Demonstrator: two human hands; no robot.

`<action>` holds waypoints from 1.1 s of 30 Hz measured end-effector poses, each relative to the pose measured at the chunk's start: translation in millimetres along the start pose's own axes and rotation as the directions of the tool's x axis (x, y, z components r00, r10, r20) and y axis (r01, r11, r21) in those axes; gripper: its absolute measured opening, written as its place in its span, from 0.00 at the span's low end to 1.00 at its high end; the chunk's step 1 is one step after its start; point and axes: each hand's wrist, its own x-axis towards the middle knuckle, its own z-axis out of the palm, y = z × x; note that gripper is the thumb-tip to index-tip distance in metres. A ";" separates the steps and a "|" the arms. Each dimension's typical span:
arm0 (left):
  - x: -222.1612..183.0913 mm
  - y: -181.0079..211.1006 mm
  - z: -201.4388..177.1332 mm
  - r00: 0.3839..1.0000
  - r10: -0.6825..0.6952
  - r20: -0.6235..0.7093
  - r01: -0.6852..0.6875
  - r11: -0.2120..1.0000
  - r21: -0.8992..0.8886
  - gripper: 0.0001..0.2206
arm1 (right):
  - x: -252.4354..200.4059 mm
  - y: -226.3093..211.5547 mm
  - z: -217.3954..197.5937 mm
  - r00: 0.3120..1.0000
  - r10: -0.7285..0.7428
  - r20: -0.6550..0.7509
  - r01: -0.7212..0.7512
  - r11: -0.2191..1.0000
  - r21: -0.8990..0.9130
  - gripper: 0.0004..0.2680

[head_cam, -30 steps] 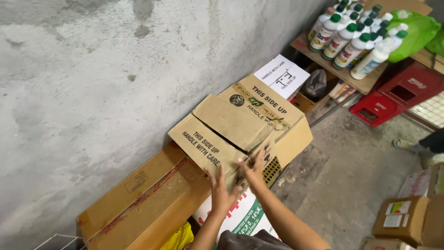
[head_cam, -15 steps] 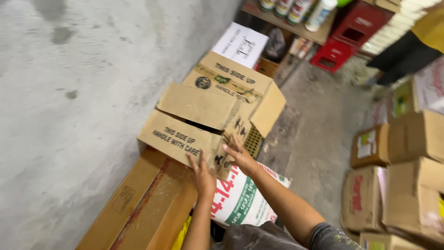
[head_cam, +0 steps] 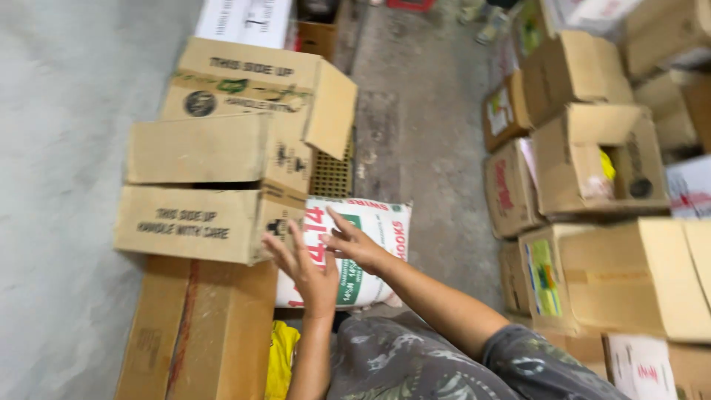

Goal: Packing small product boxes and plastic bottles into larger cardboard shipping boxes in a storage area.

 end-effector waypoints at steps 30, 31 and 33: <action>-272.7 356.8 180.0 0.307 0.692 0.653 -0.078 0.702 -0.708 0.32 | -539.5 100.0 -199.3 0.414 -0.270 -0.869 0.492 0.870 -0.035 0.35; -275.6 363.2 184.5 0.301 0.704 0.643 -0.080 0.691 -0.718 0.32 | -545.4 102.4 -201.9 0.401 -0.278 -0.873 0.497 0.867 -0.048 0.35; -278.7 372.1 193.8 0.249 0.758 0.603 -0.086 0.637 -0.766 0.31 | -552.1 108.3 -205.6 0.364 -0.177 -0.914 0.521 0.852 0.042 0.35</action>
